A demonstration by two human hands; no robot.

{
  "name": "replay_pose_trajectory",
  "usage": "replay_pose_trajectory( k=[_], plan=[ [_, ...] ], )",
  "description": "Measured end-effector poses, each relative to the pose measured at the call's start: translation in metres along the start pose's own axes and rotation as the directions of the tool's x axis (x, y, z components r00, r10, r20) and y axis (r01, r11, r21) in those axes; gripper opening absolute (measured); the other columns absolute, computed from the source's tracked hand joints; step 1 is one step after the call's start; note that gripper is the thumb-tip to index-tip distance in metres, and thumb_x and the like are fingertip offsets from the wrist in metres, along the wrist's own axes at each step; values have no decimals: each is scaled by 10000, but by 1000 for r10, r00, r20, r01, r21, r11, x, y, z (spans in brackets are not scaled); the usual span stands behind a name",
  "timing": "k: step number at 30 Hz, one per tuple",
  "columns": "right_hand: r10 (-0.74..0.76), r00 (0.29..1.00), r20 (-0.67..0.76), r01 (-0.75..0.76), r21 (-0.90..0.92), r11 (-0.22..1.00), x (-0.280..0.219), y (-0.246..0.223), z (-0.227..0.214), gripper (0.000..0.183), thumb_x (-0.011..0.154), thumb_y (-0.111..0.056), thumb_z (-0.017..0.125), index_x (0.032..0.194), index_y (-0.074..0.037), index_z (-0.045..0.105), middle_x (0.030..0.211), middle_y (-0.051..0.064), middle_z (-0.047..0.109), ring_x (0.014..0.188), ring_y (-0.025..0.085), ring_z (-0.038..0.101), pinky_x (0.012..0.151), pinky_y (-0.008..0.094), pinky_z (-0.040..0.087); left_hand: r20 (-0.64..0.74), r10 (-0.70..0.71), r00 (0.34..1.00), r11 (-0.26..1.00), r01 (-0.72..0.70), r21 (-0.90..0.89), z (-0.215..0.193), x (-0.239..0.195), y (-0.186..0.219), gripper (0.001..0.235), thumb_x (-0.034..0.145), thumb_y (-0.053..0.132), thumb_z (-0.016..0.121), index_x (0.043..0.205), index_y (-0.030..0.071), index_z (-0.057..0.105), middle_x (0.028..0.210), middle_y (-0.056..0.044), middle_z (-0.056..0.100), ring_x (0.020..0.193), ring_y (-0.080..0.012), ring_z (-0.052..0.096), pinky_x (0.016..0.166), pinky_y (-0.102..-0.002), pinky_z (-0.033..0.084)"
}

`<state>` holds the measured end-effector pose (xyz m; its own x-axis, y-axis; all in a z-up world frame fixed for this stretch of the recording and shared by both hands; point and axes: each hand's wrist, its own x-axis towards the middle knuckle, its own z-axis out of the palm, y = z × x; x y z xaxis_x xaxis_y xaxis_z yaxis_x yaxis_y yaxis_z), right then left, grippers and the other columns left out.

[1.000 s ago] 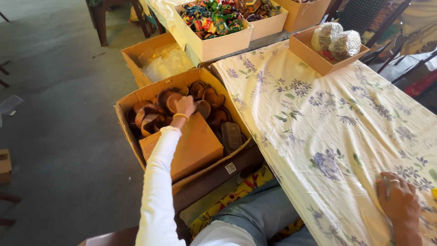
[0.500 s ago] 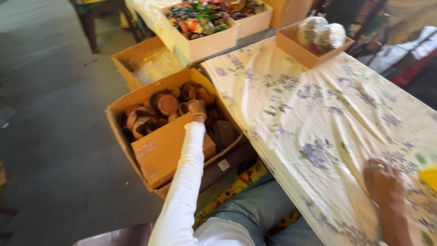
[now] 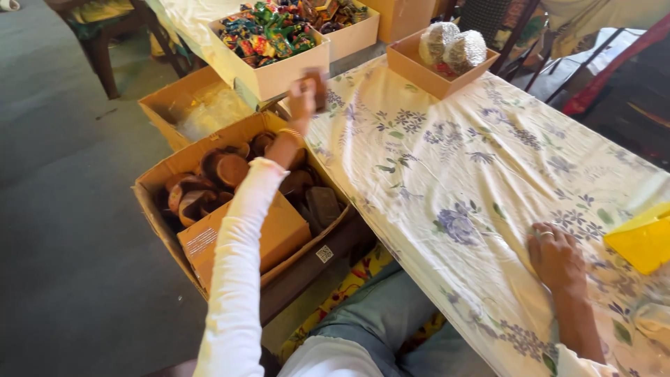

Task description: The person picks a wooden bowl from a box, wipes its inside and rim with a white cloth, and sets it on the table. They then take wooden lids from a pink basket, wipe them, and place a lid onto a bowl.

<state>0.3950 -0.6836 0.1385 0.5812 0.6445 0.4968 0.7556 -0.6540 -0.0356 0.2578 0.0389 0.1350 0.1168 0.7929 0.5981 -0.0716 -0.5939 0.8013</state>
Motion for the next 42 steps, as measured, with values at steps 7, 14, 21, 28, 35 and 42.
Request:
replay_pose_trajectory(
  k=[7, 14, 21, 28, 35, 42],
  plan=[
    [-4, 999, -37, 3, -32, 999, 0, 0, 1, 360, 1026, -338, 589, 1290, -122, 704, 1343, 118, 694, 1232, 340, 651, 1039, 458, 523, 710, -335, 620, 501, 755, -423, 135, -128, 182, 235, 988, 109, 508, 1172, 122, 653, 969, 0, 664, 886, -166, 686, 729, -358, 620],
    [57, 998, -17, -58, -21, 998, 2, -3, -16, 289, 999, -343, 607, 1106, -110, 739, 1192, 75, 737, 1094, 317, 686, 932, 466, 545, 617, 687, 384, 655, -694, -298, 194, -291, 319, 146, 897, 266, 692, 899, 125, 732, 874, -79, 735, 841, -251, 728, 723, -415, 567],
    [302, 946, -115, -320, -191, 928, 2, 13, -21, 381, 1011, -417, 618, 901, -68, 726, 882, 183, 724, 792, 376, 701, 741, 488, 551, 643, 759, 101, 482, -751, -451, 292, -390, 321, 243, 933, 351, 669, 830, 131, 685, 755, -37, 708, 700, -216, 730, 563, -371, 555],
    [412, 879, -242, -448, -120, 886, 5, 11, -35, 485, 978, -455, 632, 675, -80, 677, 645, 162, 674, 583, 370, 675, 575, 494, 521, 748, 497, 440, 868, -249, -430, 246, -379, 355, 451, 942, 588, 655, 905, 142, 707, 842, -34, 727, 715, -245, 712, 625, -387, 544],
    [455, 822, -343, -568, -439, 696, -19, 60, -55, 334, 954, -409, 686, 1002, -82, 737, 941, 122, 722, 910, 293, 707, 787, 484, 567, 637, 619, 460, 785, -393, -479, 250, -380, 320, 824, 781, 616, 804, 1392, 138, 527, 1491, -201, 489, 1338, -396, 465, 1069, -564, 370],
    [519, 786, -335, -618, -437, 653, -33, 73, -77, 278, 890, -308, 720, 1020, -63, 723, 985, 143, 734, 900, 303, 726, 769, 466, 582, 779, 489, 392, 871, -268, -412, 260, -380, 307, 908, 645, 610, 870, 1369, 144, 582, 1434, -185, 547, 1254, -395, 561, 1014, -595, 390]
  ],
)
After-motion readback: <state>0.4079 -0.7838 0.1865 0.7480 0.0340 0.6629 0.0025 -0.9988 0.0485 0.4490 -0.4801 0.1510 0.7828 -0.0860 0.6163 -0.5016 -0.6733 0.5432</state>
